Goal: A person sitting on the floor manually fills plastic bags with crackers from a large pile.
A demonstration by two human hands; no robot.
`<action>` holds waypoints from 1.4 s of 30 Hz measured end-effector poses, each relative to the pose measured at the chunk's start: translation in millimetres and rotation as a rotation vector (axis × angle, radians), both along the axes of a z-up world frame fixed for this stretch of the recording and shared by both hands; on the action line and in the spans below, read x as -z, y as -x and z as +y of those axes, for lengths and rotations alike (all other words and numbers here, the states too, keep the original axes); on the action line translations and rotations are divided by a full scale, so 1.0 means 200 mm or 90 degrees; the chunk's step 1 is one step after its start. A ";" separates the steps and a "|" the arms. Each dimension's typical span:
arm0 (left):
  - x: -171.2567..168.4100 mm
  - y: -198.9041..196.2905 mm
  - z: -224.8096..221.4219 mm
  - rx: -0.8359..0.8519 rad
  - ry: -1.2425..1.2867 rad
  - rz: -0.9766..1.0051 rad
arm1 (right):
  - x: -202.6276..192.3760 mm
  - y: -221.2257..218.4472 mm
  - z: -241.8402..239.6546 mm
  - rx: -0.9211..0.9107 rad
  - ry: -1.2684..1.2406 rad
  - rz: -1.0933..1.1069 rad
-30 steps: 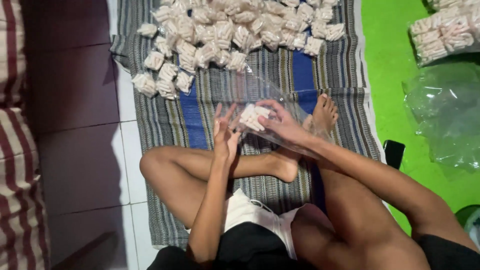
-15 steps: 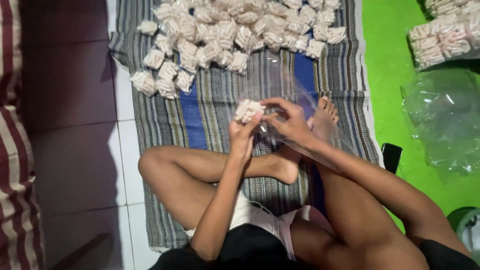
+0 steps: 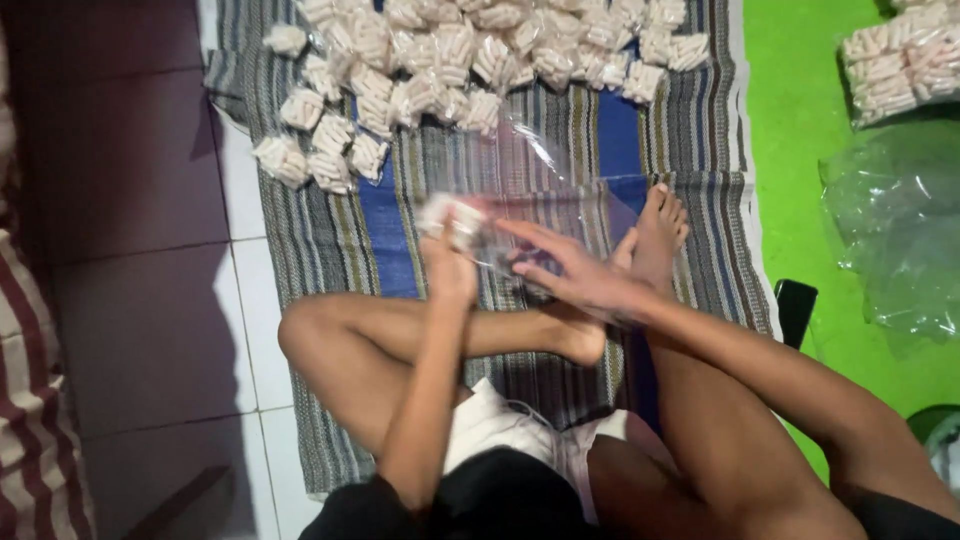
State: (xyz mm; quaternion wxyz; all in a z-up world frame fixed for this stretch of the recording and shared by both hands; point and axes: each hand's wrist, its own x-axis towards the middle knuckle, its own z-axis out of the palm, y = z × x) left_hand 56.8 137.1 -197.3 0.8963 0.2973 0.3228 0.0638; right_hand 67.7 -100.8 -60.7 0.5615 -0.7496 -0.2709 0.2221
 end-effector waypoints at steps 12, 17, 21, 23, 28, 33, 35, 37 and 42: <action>0.14 0.09 1.49 -0.249 0.130 -0.017 | 0.02 0.00 -0.41 -0.059 0.468 0.117; 0.02 0.06 1.24 -0.261 0.204 -0.030 | 0.60 -0.84 -0.10 0.112 0.407 0.024; 0.04 0.08 1.13 -0.155 0.131 -0.134 | 0.43 -1.00 0.29 0.095 0.326 0.183; 0.04 0.09 1.12 -0.125 0.109 -0.115 | 0.49 -1.00 0.40 0.087 0.363 0.239; 0.06 0.04 1.11 -0.018 0.117 0.033 | 0.43 -0.93 0.32 0.231 0.244 0.252; -0.05 -0.01 1.03 -0.031 0.101 0.095 | 0.62 -0.89 0.07 0.336 0.071 0.200; -0.07 -0.01 1.02 -0.043 0.095 0.095 | 0.59 -0.82 -0.03 0.387 0.035 0.273; -0.10 -0.01 1.00 -0.028 0.057 0.100 | 0.58 -0.75 -0.14 0.356 0.032 0.292; 0.09 0.03 0.86 -0.042 -0.402 0.237 | 0.62 -0.41 -0.29 0.278 0.127 0.276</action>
